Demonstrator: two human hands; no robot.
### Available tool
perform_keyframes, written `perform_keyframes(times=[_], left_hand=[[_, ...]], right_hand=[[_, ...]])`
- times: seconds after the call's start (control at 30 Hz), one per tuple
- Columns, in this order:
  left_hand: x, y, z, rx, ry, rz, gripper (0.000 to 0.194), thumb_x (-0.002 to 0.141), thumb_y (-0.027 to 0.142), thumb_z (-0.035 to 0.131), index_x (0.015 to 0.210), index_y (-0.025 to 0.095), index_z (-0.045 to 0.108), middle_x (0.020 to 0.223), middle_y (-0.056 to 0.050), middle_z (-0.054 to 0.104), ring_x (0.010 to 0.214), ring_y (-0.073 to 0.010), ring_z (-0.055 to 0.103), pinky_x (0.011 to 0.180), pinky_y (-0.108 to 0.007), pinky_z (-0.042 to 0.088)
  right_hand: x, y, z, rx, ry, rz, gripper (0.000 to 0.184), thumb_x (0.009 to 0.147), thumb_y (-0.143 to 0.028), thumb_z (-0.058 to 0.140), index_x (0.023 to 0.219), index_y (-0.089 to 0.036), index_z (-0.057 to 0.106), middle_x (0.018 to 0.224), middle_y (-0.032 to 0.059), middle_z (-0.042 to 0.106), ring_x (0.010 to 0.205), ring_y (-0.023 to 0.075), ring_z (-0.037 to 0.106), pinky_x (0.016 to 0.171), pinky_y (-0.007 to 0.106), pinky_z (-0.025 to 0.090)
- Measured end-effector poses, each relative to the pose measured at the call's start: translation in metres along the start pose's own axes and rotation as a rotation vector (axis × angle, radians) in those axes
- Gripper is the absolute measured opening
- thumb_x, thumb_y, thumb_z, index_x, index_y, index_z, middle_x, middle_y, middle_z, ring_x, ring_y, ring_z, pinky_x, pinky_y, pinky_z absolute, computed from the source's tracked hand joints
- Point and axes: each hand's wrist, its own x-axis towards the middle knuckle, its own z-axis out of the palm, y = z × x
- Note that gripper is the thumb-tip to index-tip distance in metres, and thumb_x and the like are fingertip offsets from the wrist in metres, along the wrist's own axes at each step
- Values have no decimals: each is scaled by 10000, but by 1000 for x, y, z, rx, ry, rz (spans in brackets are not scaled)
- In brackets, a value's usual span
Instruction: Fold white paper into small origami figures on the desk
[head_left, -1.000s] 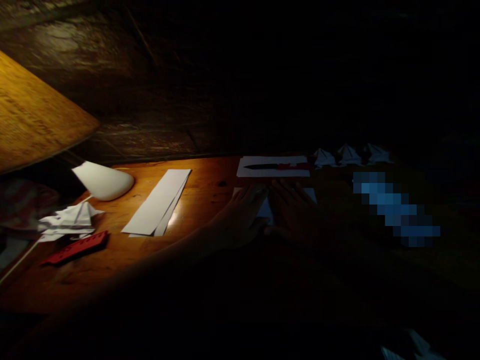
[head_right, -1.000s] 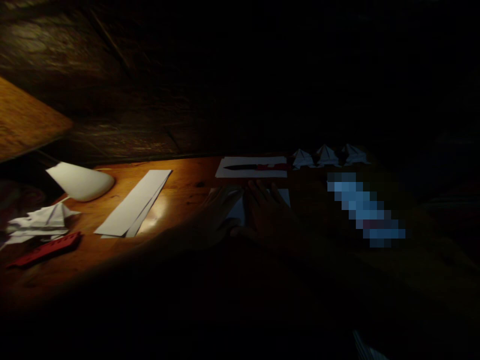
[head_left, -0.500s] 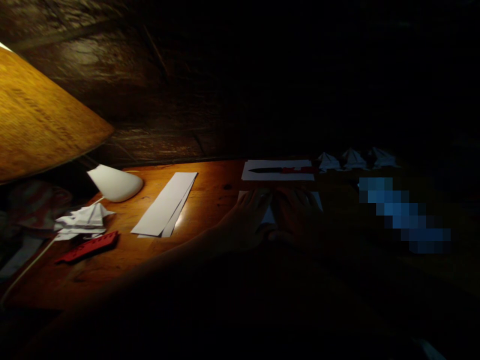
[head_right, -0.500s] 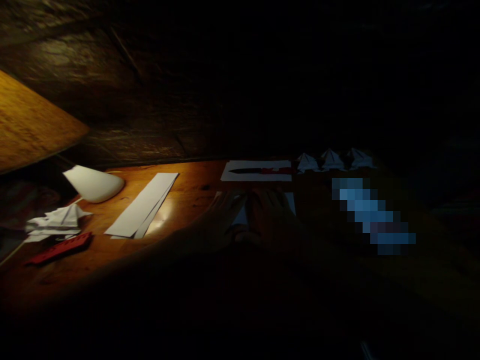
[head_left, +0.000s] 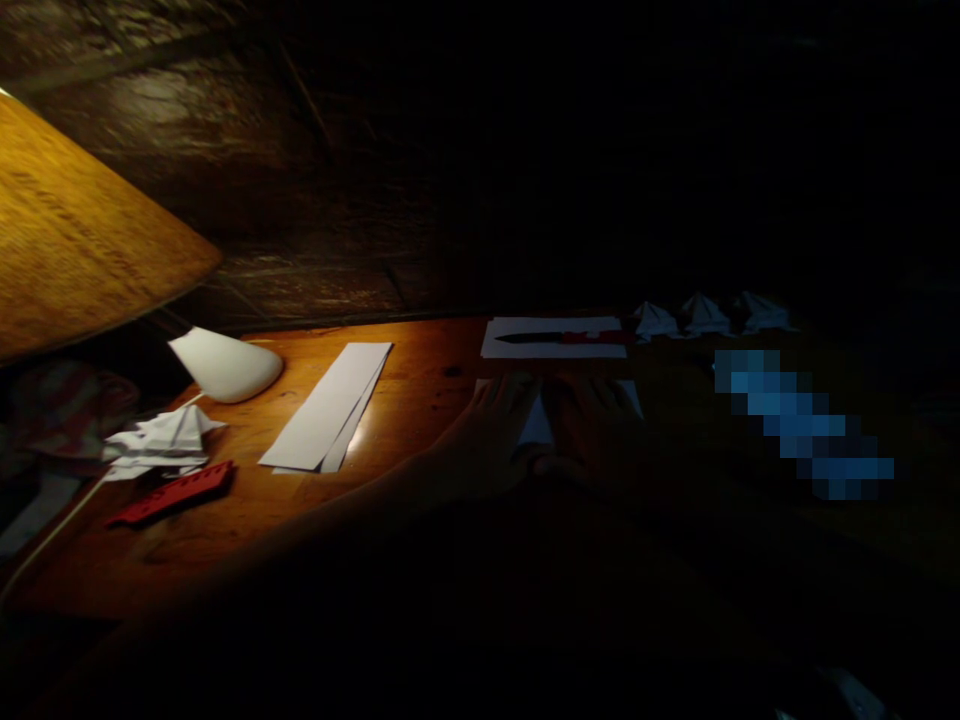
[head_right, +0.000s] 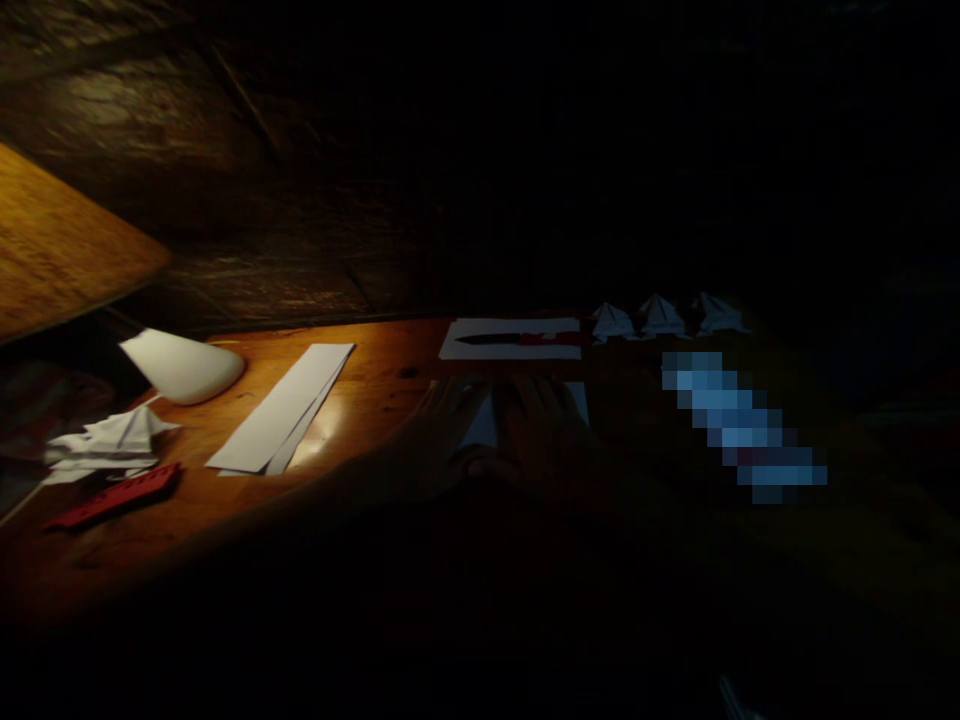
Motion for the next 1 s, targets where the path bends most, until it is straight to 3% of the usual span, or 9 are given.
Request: perform_keyframes(times=[0.43,0.73,0.9,1.0], left_hand=[[1,-1,0,42,-7,-6,779,930,451,604,1528,67,287,1442,-252,431,1279,-418,465,1077,-617,467],[4,-6,3,83,8,-8,806,891,485,657,1519,118,312,1421,-224,446,1234,-413,485,1044,-621,478],[7,-4,0,23,21,-18,675,955,448,568,1508,138,337,1386,-201,464,1217,-382,485,1034,-591,490],[8,2,-2,29,-1,-57,683,920,404,589,1487,99,360,1383,-211,455,1220,-392,474,1050,-587,482]], right_hand=[[1,0,-2,-38,-25,40,996,933,-846,325,1531,-62,459,1461,237,499,1246,401,489,1050,572,394],[4,-2,-4,-39,-36,85,1002,914,-874,315,1527,-96,468,1508,218,495,1276,399,485,1031,538,404],[4,-1,-6,-36,-35,84,958,942,-851,268,1493,-104,506,1503,212,505,1282,398,485,1012,551,406],[4,0,-5,-29,-28,90,956,937,-856,280,1478,-104,517,1504,211,507,1289,400,479,1013,563,400]])
